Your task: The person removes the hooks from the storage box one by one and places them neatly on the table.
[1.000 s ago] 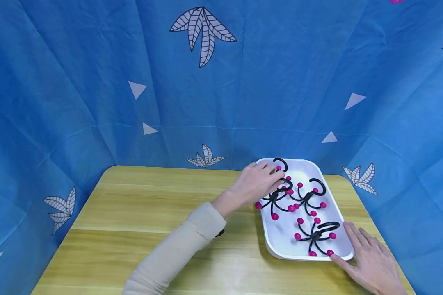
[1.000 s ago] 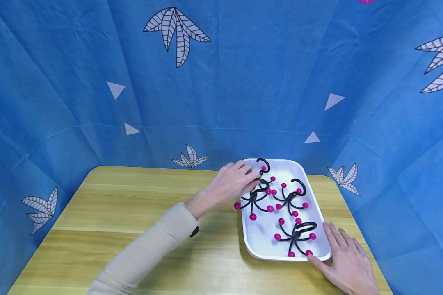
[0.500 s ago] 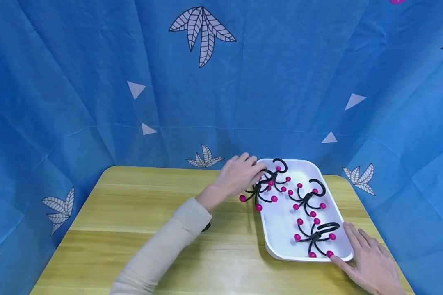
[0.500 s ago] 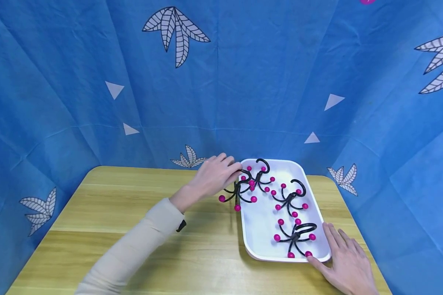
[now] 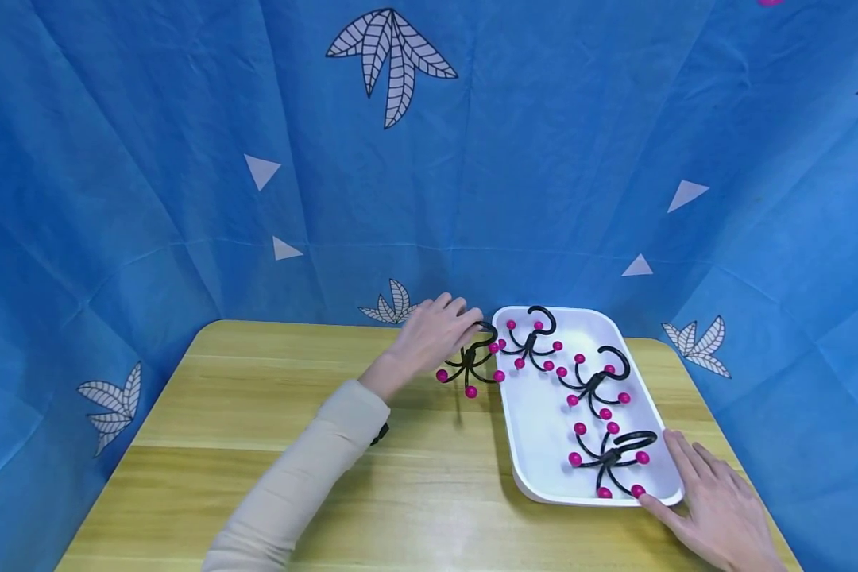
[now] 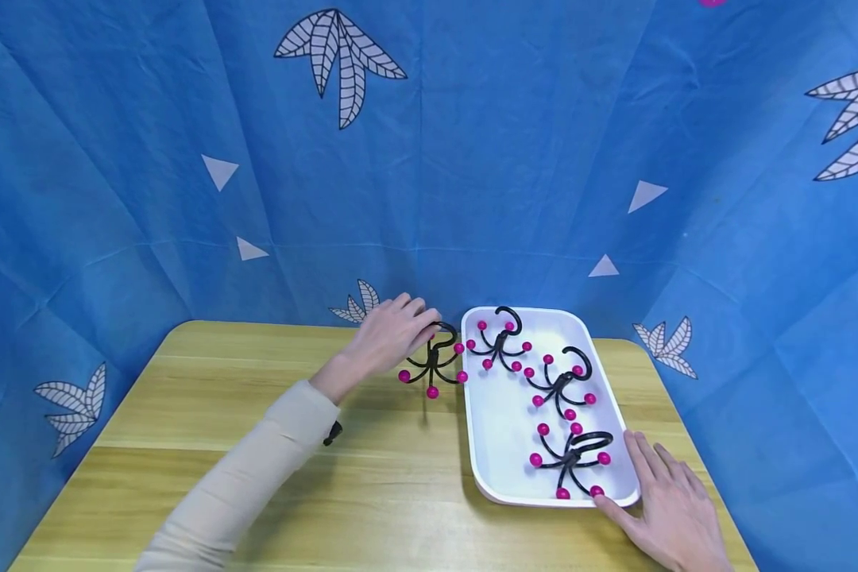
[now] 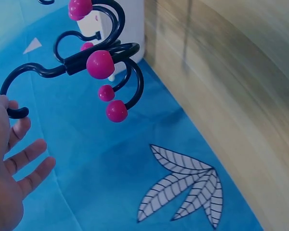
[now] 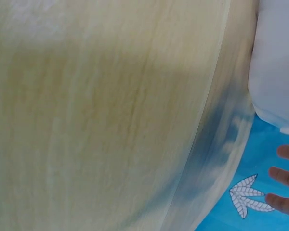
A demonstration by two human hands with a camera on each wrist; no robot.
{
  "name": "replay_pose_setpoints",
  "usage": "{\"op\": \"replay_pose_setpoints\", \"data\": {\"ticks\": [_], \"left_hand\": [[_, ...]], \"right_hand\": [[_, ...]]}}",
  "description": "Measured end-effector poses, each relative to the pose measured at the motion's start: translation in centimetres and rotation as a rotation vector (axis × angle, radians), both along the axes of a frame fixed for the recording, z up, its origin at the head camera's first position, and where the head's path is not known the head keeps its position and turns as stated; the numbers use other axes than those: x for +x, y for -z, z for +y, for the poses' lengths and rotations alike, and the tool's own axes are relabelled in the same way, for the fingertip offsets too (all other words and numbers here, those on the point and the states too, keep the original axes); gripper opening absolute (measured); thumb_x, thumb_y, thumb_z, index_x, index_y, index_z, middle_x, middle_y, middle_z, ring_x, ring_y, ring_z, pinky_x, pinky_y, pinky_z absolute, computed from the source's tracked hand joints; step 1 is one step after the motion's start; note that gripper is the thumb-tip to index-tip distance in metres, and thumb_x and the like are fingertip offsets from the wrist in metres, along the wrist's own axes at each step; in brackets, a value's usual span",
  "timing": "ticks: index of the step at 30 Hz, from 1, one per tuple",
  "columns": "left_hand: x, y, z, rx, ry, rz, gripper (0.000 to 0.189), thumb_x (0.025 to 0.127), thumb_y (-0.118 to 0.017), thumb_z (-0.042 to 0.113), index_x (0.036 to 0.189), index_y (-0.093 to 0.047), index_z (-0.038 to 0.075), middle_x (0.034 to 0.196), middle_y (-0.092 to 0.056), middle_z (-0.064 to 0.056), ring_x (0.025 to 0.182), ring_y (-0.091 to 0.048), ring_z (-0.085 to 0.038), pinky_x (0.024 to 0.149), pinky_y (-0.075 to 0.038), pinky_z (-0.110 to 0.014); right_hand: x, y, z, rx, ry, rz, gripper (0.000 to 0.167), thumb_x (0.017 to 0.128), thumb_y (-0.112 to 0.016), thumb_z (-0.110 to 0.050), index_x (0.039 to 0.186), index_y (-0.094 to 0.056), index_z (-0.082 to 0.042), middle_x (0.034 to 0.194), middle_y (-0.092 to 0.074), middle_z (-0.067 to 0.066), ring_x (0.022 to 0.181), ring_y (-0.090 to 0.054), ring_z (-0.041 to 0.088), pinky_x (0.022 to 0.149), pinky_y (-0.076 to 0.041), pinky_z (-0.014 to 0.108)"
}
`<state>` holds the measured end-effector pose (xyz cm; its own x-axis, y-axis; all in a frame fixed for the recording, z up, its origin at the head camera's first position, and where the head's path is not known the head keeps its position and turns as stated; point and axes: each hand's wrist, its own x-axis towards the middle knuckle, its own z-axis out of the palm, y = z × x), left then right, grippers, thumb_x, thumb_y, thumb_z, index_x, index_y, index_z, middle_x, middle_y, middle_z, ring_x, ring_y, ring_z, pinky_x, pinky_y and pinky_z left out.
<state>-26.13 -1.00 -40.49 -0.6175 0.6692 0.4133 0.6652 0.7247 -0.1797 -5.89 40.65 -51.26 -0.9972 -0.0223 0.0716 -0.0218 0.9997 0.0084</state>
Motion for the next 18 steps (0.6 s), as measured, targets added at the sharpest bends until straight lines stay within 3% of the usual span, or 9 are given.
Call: {"op": "replay_pose_setpoints", "data": {"ticks": [10,18], "left_hand": [[-1.0,1.6,-0.8,0.004,-0.021,-0.039,0.025,0.113,-0.049,0.038,0.123,-0.065,0.022,0.100,-0.068,0.001,0.083,-0.057,-0.018,0.064,-0.049,-0.026],[-1.8,3.1,-1.2,0.009,-0.057,-0.019,0.026,0.112,-0.049,0.039,0.126,-0.066,0.024,0.099,-0.066,0.001,0.082,-0.054,-0.017,0.063,-0.047,-0.024]], "right_hand": [[0.0,0.0,0.1,0.001,-0.011,-0.001,0.117,0.087,-0.060,-0.082,0.165,-0.025,-0.001,0.155,-0.047,0.034,0.135,-0.046,0.057,0.111,-0.039,0.074],[-0.3,-0.1,0.1,0.014,-0.007,-0.030,0.117,0.088,-0.059,-0.082,0.165,-0.025,0.000,0.158,-0.044,0.034,0.136,-0.044,0.058,0.113,-0.038,0.075]]}}
